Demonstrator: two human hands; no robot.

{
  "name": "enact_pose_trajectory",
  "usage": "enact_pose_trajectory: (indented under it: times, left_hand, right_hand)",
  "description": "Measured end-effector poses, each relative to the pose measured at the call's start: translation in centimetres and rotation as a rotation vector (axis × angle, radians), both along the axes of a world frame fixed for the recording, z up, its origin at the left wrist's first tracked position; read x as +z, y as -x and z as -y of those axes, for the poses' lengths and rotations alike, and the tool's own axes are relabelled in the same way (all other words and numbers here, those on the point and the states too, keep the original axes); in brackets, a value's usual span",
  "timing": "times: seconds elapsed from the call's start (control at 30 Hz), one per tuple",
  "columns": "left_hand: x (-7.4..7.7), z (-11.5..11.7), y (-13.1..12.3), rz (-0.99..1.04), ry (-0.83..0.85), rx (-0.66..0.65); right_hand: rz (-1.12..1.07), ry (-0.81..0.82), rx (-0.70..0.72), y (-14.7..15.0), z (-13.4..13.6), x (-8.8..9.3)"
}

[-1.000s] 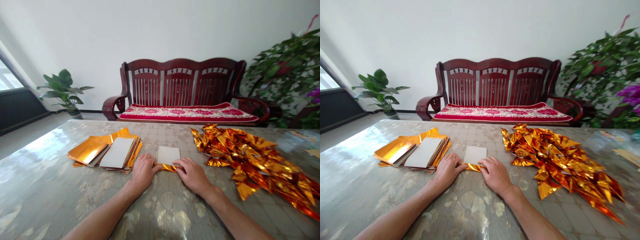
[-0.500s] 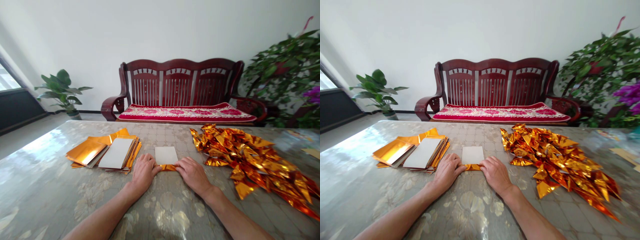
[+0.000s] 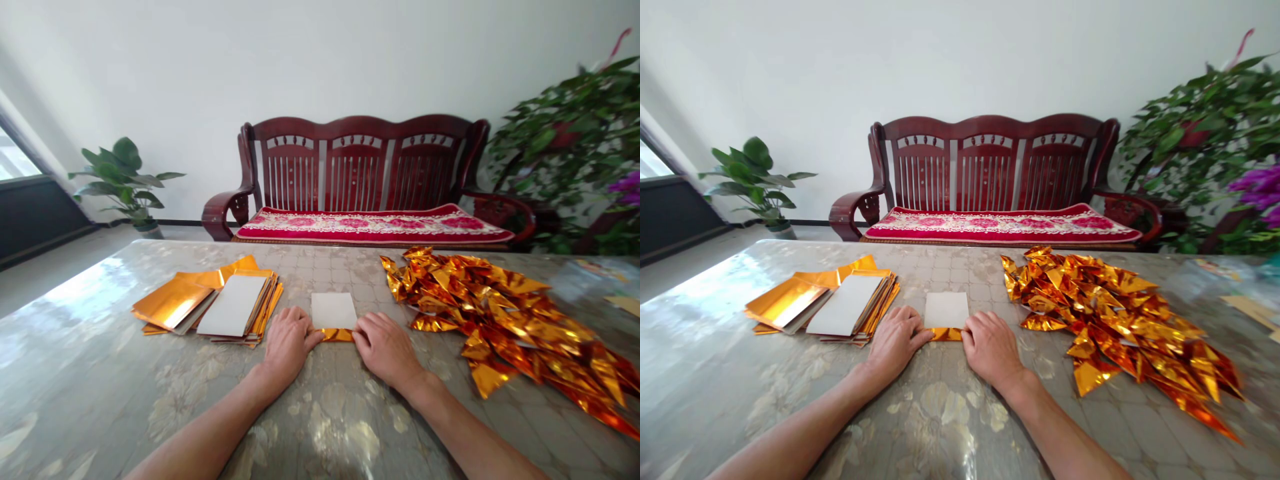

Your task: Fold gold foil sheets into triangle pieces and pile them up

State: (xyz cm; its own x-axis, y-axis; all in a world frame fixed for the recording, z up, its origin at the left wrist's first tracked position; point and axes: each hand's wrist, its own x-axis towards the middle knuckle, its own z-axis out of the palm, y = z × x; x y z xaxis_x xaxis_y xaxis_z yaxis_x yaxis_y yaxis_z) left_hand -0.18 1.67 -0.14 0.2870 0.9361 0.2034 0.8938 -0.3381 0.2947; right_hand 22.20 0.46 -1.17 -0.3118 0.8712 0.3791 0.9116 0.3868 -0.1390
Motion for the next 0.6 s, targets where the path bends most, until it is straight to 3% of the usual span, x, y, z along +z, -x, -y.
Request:
enact_pose_trajectory:
  times: [0.6]
  left_hand:
    - [0.23, -0.11, -0.29, -0.103, -0.017, 0.015]
  right_hand:
    - [0.052, 0.003, -0.024, 0.22, 0.11, 0.53]
